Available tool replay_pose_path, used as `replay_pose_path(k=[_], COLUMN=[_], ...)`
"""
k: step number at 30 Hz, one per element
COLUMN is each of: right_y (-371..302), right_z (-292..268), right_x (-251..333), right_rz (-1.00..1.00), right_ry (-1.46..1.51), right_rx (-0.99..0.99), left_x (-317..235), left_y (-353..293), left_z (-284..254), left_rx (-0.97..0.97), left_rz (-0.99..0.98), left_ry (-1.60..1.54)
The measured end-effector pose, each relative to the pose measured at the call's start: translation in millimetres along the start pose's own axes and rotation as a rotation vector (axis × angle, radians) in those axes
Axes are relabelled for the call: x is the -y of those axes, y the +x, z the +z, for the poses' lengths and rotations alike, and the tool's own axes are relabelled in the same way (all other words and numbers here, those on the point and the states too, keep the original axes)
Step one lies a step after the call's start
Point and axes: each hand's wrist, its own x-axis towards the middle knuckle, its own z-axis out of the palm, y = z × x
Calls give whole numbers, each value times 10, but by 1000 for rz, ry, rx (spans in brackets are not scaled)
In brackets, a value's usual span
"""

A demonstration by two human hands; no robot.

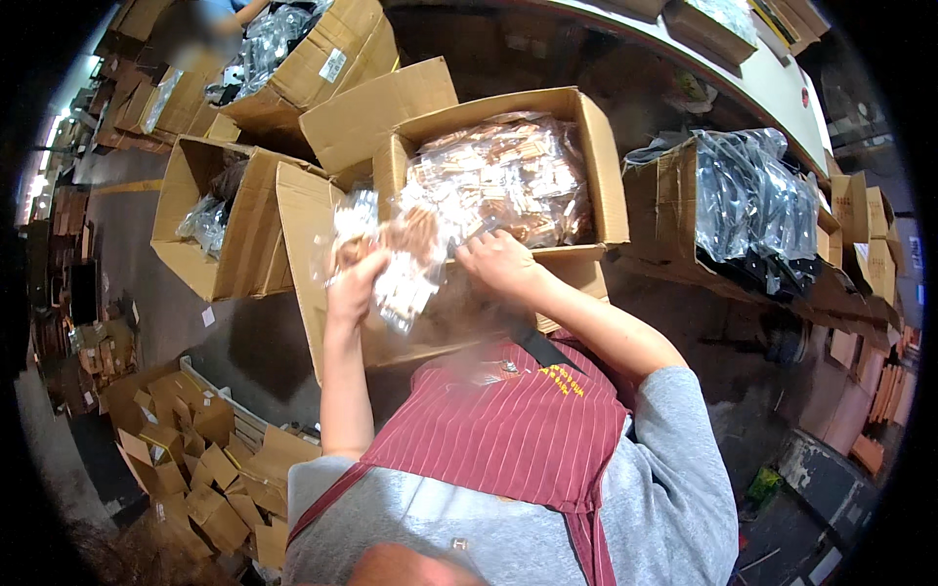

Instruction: The person places multiple small plastic-wrapped items into a cardboard box, arranging them by hand. The person continues to fill the box with similar items from a nearby pile.

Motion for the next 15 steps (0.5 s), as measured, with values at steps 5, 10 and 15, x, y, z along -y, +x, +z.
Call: replay_pose_path(k=[5, 10, 15], right_y=[-8, 54, 47], right_z=[-6, -219, -252], right_x=[24, 54, 55], right_rz=[-6, 42, 51], right_ry=[-42, 6, 74], right_rx=[35, 229, 232], left_x=[154, -154, -412], left_y=[922, 1281, 1297], left_z=[779, 1196, 1047], left_rx=[275, 319, 379], left_rz=[90, 56, 158], left_ry=[-149, 361, 784])
